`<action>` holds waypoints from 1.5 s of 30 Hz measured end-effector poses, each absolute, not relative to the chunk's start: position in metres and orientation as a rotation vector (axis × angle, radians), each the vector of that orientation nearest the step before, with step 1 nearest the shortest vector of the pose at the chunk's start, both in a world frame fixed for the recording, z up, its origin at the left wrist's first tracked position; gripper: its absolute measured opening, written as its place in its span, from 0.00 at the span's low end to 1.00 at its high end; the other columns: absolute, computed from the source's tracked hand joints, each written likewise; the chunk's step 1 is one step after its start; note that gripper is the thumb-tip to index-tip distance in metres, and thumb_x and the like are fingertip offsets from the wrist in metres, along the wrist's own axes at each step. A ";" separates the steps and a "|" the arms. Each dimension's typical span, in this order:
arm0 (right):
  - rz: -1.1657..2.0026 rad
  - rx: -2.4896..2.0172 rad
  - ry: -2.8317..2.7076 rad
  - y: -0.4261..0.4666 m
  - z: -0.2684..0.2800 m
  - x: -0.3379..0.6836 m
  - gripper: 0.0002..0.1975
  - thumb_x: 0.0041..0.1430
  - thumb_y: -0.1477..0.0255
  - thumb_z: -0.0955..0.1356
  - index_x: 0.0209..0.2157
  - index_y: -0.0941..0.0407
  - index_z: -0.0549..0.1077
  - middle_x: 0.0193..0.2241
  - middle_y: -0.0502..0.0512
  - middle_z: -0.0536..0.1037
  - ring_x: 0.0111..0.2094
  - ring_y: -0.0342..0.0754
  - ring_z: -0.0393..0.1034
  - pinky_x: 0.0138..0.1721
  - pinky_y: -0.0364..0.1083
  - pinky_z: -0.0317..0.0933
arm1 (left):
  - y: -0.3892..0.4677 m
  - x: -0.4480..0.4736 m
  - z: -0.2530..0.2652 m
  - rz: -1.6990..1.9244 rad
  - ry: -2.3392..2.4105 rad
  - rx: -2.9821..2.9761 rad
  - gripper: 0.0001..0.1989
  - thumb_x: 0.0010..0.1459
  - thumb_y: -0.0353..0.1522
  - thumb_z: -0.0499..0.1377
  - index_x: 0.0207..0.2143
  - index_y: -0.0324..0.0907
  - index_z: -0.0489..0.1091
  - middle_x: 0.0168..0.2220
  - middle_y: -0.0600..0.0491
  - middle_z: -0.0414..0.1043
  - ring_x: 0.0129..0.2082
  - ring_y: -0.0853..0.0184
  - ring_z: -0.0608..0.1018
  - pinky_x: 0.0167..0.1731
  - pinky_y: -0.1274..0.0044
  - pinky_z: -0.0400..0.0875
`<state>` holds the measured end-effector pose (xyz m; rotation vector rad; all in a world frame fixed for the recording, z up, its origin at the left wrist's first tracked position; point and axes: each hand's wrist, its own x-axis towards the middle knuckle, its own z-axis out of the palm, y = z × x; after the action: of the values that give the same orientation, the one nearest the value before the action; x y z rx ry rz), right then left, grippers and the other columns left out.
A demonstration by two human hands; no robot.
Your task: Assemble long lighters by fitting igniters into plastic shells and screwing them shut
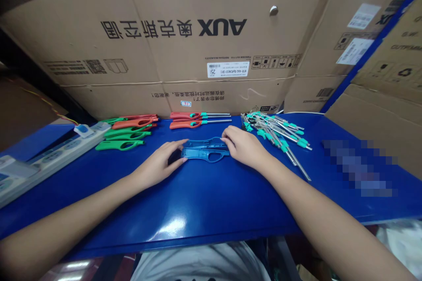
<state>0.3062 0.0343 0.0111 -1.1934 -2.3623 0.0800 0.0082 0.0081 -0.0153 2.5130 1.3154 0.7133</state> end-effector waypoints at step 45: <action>-0.030 -2.482 -1.843 0.078 0.037 0.426 0.07 0.55 0.71 0.68 0.37 0.56 0.74 0.37 0.64 0.79 0.40 0.59 0.75 0.33 0.49 0.62 | -0.010 0.015 0.004 0.381 0.989 2.843 0.16 0.68 0.39 0.55 0.54 0.45 0.73 0.54 0.48 0.74 0.53 0.58 0.75 0.51 0.66 0.74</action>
<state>0.4260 0.0777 0.0373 -2.4819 -1.8427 -0.0297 0.0148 -0.0101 0.0045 2.8434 0.9886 0.3810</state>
